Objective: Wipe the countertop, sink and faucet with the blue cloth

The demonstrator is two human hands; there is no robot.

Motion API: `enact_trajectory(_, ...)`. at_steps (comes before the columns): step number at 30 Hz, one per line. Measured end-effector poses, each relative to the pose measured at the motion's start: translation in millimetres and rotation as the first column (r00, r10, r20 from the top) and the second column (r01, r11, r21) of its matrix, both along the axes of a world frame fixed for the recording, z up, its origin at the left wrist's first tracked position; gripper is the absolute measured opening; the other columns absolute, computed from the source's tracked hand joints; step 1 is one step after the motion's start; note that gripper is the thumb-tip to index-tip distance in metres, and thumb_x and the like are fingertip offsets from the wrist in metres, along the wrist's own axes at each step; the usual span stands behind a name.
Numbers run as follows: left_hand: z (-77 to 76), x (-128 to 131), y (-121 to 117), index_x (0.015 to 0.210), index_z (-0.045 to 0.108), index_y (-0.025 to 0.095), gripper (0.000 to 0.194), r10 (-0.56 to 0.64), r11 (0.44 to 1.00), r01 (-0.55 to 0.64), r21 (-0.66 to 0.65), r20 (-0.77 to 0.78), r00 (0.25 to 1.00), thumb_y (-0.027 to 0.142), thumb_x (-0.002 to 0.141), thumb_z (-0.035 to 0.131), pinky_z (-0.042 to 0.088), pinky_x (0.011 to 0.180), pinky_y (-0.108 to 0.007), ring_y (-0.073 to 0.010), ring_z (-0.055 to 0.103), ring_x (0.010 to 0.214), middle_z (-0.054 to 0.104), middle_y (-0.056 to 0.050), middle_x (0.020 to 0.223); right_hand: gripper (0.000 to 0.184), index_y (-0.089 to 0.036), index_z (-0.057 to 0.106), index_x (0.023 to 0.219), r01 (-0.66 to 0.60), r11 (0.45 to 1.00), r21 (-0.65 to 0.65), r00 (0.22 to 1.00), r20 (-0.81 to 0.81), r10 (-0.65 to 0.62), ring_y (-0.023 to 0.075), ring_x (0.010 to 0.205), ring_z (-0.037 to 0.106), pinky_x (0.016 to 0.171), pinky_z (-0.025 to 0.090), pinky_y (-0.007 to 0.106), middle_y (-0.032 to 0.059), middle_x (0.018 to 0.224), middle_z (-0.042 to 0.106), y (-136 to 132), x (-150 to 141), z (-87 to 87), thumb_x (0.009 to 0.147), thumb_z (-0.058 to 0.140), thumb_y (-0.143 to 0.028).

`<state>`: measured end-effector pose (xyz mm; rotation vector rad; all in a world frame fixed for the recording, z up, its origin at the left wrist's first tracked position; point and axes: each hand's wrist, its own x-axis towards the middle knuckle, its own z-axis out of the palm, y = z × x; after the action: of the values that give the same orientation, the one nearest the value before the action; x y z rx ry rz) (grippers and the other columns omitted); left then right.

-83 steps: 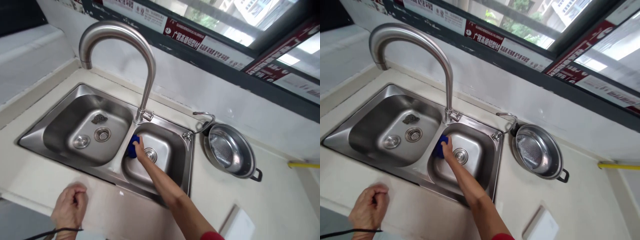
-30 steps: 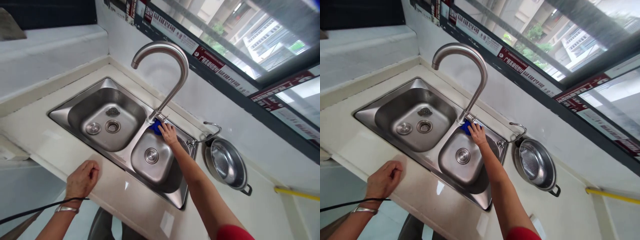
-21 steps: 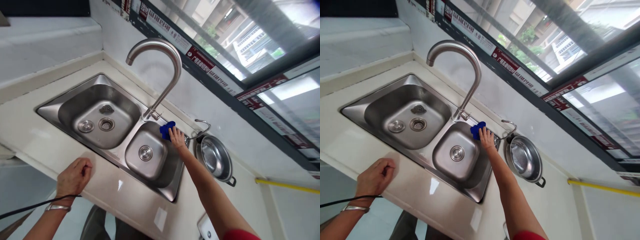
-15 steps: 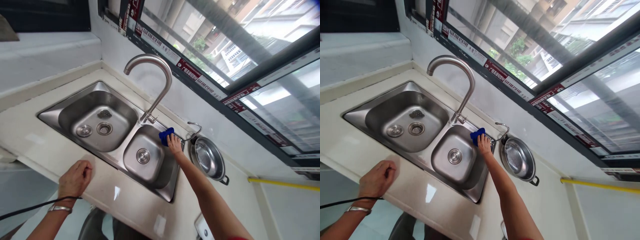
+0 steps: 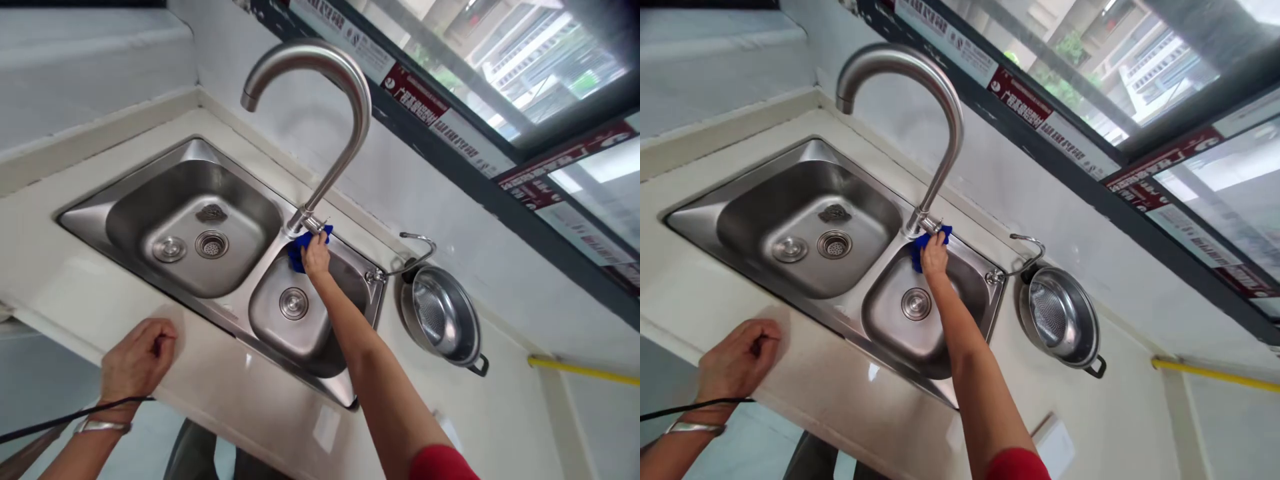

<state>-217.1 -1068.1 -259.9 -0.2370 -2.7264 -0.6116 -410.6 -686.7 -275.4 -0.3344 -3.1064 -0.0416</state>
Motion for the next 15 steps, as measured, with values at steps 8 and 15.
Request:
enact_trajectory(8, -2.9, -4, -5, 0.086, 0.061, 0.023, 0.014, -0.002, 0.998, 0.001, -0.058, -0.025, 1.0, 0.022, 0.092, 0.048, 0.047, 0.062, -0.024, -0.0128, 0.066, 0.076, 0.07, 0.001, 0.089, 0.056, -0.02, 0.032, 0.154, -0.138, 0.968, 0.211, 0.983, 0.146, 0.108, 0.0233, 0.101, 0.066, 0.077, 0.058, 0.035, 0.0209, 0.158, 0.033, 48, 17, 12.1, 0.099, 0.031, -0.016)
enact_trajectory(15, -4.0, -6, 0, 0.088, 0.061, 0.022, 0.014, 0.002, 0.999, -0.006, -0.05, -0.08, 0.997, 0.021, 0.093, 0.048, 0.045, 0.06, -0.025, -0.0142, 0.065, 0.075, 0.069, 0.001, 0.088, 0.06, -0.009, 0.034, 0.154, -0.063, 0.921, 0.384, 0.986, 0.168, -0.003, 0.0238, 0.089, 0.071, 0.072, 0.06, 0.036, 0.031, 0.151, 0.041, 104, 73, 8.7, 0.095, 0.025, -0.01)
